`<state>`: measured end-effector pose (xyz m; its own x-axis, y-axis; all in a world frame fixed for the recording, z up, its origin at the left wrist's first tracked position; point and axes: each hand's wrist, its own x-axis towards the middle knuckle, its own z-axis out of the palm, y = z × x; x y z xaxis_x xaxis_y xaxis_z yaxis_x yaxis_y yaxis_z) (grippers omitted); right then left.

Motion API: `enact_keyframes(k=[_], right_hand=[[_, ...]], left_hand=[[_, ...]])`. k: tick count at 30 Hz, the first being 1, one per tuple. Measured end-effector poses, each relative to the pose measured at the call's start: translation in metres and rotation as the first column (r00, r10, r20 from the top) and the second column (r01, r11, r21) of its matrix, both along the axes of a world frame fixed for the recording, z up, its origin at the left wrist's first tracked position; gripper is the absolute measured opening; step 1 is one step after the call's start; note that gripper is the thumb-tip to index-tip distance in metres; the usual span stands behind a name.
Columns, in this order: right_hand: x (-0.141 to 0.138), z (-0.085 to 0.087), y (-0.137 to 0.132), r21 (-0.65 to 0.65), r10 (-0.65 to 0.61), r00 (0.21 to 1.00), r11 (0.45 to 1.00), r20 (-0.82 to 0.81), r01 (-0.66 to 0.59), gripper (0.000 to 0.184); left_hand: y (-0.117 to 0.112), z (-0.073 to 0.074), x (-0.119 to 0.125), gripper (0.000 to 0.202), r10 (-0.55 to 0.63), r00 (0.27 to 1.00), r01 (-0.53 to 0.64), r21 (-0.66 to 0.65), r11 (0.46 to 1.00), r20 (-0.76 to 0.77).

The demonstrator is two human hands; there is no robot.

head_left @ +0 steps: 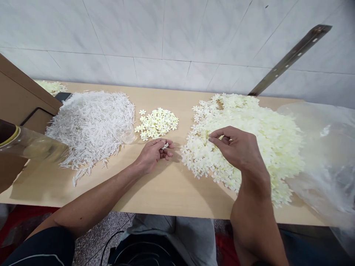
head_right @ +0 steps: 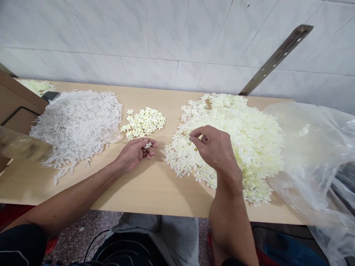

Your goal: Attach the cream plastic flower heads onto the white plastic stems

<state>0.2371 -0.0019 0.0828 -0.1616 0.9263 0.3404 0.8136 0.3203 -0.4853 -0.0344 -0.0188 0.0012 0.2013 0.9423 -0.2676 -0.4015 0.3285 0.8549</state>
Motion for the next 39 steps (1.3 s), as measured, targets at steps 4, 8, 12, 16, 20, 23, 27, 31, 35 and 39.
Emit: enact_keyframes(k=[4,8,12,16,20,23,27,31,35,39], right_hand=[[0.011,0.004,-0.001,-0.072,0.069,0.993,0.995,0.096,-0.062,0.011],[0.003,0.003,-0.002,-0.101,0.064,0.997,0.993,0.041,-0.06,0.018],[-0.032,-0.011,-0.003,-0.211,0.15,0.98,0.962,-0.129,-0.175,0.028],[-0.065,-0.031,-0.005,-0.323,0.245,0.927,0.886,-0.284,-0.333,0.035],[-0.074,-0.036,-0.006,-0.471,0.273,0.882,0.763,-0.385,-0.442,0.044],[-0.073,-0.03,-0.007,-0.541,0.244,0.872,0.704,-0.425,-0.461,0.043],[-0.072,-0.023,-0.007,-0.537,0.225,0.837,0.678,-0.499,-0.502,0.039],[-0.071,-0.024,-0.005,-0.509,0.2,0.776,0.652,-0.598,-0.561,0.041],[-0.072,-0.028,-0.004,-0.517,0.15,0.743,0.629,-0.652,-0.581,0.042],[-0.075,-0.031,-0.004,-0.539,0.096,0.733,0.615,-0.673,-0.575,0.042]], left_hand=[[-0.001,0.002,0.001,0.023,-0.004,1.0,0.002,0.058,0.998,0.025],[-0.002,0.0,0.003,0.031,-0.005,1.0,0.002,0.145,0.989,0.017],[-0.005,-0.001,0.006,0.038,0.038,0.995,-0.01,0.281,0.96,-0.095],[-0.012,0.001,0.007,0.046,0.047,0.972,0.053,0.406,0.912,-0.231],[-0.022,0.003,0.007,0.047,0.087,0.943,0.11,0.551,0.827,-0.32],[-0.026,0.004,0.007,0.047,0.153,0.923,0.108,0.621,0.776,-0.352],[-0.025,0.006,0.006,0.046,0.204,0.911,0.083,0.645,0.76,-0.358],[-0.024,0.006,0.006,0.041,0.185,0.921,0.101,0.668,0.737,-0.344],[-0.025,0.004,0.005,0.036,0.225,0.907,0.099,0.698,0.709,-0.357],[-0.025,0.004,0.004,0.035,0.318,0.862,0.094,0.742,0.664,-0.394]])
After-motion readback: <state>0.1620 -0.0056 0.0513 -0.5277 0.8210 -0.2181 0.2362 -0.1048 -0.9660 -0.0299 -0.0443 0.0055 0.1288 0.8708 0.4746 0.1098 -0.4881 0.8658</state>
